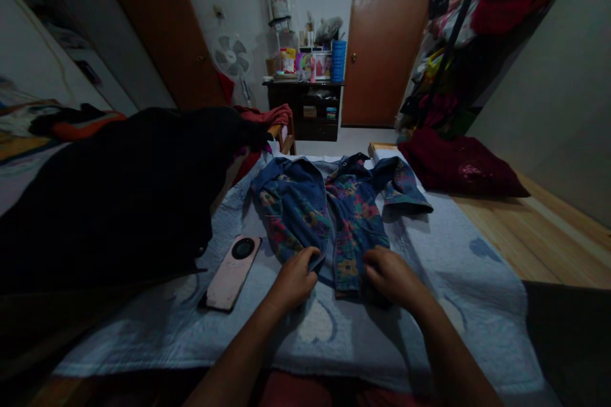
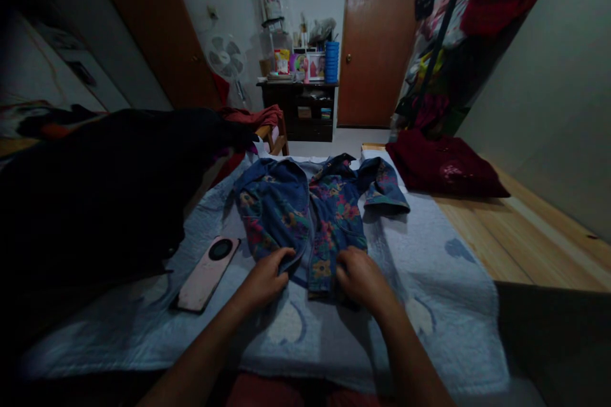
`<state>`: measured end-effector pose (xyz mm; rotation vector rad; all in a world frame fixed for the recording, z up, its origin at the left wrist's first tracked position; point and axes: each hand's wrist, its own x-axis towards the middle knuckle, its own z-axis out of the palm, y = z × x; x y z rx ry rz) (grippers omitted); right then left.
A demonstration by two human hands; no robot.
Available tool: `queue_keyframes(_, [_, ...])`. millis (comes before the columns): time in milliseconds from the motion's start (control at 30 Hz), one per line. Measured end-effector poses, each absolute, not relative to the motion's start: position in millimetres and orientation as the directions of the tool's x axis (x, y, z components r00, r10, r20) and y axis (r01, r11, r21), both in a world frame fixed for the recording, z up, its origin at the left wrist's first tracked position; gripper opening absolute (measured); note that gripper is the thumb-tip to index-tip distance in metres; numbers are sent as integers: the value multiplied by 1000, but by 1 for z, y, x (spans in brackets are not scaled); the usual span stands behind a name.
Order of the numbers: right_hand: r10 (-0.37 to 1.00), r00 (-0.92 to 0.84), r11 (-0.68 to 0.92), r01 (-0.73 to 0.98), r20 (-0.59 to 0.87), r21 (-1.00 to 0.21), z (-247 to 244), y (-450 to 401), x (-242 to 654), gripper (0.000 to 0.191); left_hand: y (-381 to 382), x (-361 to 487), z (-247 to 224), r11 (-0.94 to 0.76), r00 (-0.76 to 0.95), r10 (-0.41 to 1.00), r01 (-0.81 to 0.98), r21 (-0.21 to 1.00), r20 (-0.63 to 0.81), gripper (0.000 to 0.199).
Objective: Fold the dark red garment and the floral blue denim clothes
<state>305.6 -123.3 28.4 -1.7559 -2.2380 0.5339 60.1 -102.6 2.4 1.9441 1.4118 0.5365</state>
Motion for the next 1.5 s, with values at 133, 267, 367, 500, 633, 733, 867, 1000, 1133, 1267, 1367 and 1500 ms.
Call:
queue_keyframes(133, [963,-242,264,786,115,-560,18,-115,281,22,-111,56,-3,-262,426,903,647,716,-55,63])
queue_keyframes(267, [964,-185,264,735,190,-625,-13,-108,271,41,-115,50,1,-246,467,880,613,751,-93,77])
queue_keyframes(367, [975,-115,212,721,189,-659,-32,-104,272,50,-117,48,1,-224,473,872,615,756,-126,90])
queue_keyframes(500, [981,-65,177,684,183,-708,-40,-102,273,52,-119,50,-2,-223,455,883,625,748,-117,95])
queue_keyframes(633, [992,-31,116,653,126,-748,-36,-102,273,52,-114,57,-2,-232,387,920,655,719,-55,50])
queue_keyframes(733, [999,-8,33,567,35,-823,-32,-103,275,52,-105,64,1,-224,317,948,726,651,-27,31])
queue_keyframes(867, [997,-14,-74,304,-82,-950,-29,-104,279,54,-94,72,0,-181,249,967,815,551,-51,44])
queue_keyframes(1000, [989,-18,-137,255,-147,-957,-32,-103,280,56,-90,77,-6,-193,257,962,874,446,-88,56])
queue_keyframes(1133, [997,11,-70,414,-72,-908,-35,-101,277,56,-89,77,-12,-186,239,969,866,465,-59,45])
queue_keyframes(1267, [992,13,-124,288,-126,-949,-25,-104,274,57,-88,73,-14,-126,190,981,799,588,-48,40])
queue_keyframes(1367, [982,-11,-188,107,-191,-976,-12,-110,276,63,-87,67,-19,-68,158,985,702,709,-62,38])
queue_keyframes(1500, [978,-52,-143,538,-202,-831,6,-117,288,49,-85,59,-28,-32,172,982,549,835,-76,38])
